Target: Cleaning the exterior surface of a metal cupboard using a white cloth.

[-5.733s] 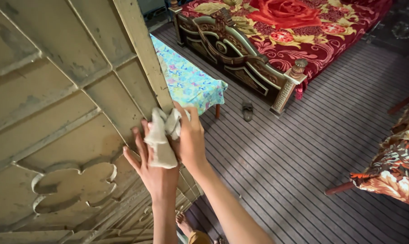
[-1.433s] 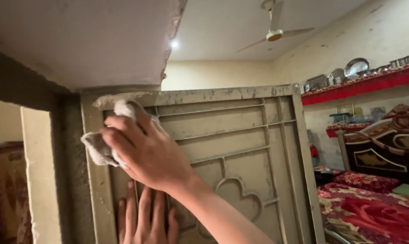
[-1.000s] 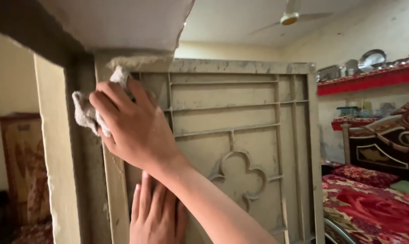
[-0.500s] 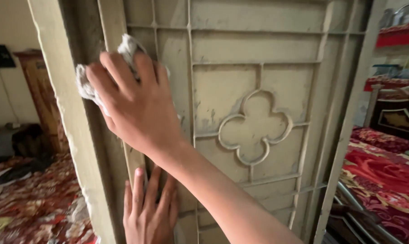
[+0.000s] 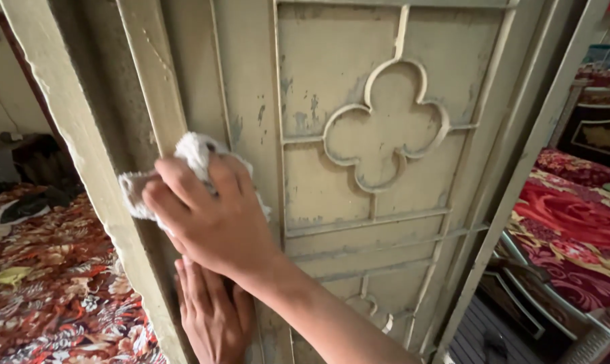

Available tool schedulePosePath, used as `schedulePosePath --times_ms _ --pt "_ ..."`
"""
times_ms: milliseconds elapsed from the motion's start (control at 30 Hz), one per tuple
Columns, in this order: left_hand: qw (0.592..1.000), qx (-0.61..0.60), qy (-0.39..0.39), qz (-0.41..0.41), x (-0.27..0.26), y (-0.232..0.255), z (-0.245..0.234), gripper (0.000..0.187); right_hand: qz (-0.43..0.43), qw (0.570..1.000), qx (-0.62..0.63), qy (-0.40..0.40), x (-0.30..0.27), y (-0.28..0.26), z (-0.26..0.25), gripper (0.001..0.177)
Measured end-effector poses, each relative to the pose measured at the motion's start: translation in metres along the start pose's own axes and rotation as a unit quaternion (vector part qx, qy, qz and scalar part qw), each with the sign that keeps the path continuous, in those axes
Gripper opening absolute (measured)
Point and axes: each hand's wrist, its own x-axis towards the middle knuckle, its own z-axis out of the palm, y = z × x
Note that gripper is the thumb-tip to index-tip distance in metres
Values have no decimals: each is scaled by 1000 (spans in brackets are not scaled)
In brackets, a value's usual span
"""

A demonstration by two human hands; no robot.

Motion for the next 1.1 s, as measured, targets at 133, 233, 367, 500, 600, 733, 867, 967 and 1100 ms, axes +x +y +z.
schedulePosePath --times_ms 133,233,367,500,600,733,867,967,1100 --pt "998 -27 -37 -46 -11 -10 -4 72 21 997 65 -30 -29 -15 -10 29" --pt "983 -33 -129 -123 -17 -14 -5 81 40 994 75 -61 -47 -28 -19 31" --pt "963 -45 -183 -193 -37 -14 -5 75 44 994 80 -61 -75 -38 -16 31" --pt "987 17 -149 -57 -57 -15 -9 78 53 992 80 -88 -96 -44 -19 32" --pt "985 3 -162 -62 -62 -15 -16 75 55 989 91 -100 -101 -50 -21 34" --pt "979 12 -184 -89 -69 -9 -23 76 83 988 84 -100 -105 -60 -18 31" --pt "975 -18 -188 -116 -81 -7 -23 76 76 988 56 -119 -120 -71 -13 28" --pt "977 0 -190 -98 -99 -13 -20 76 60 992 4 -114 -134 -81 -12 24" --pt "974 -12 -202 -105 -123 -24 -18 74 93 987 10 -130 -149 -96 -10 28"
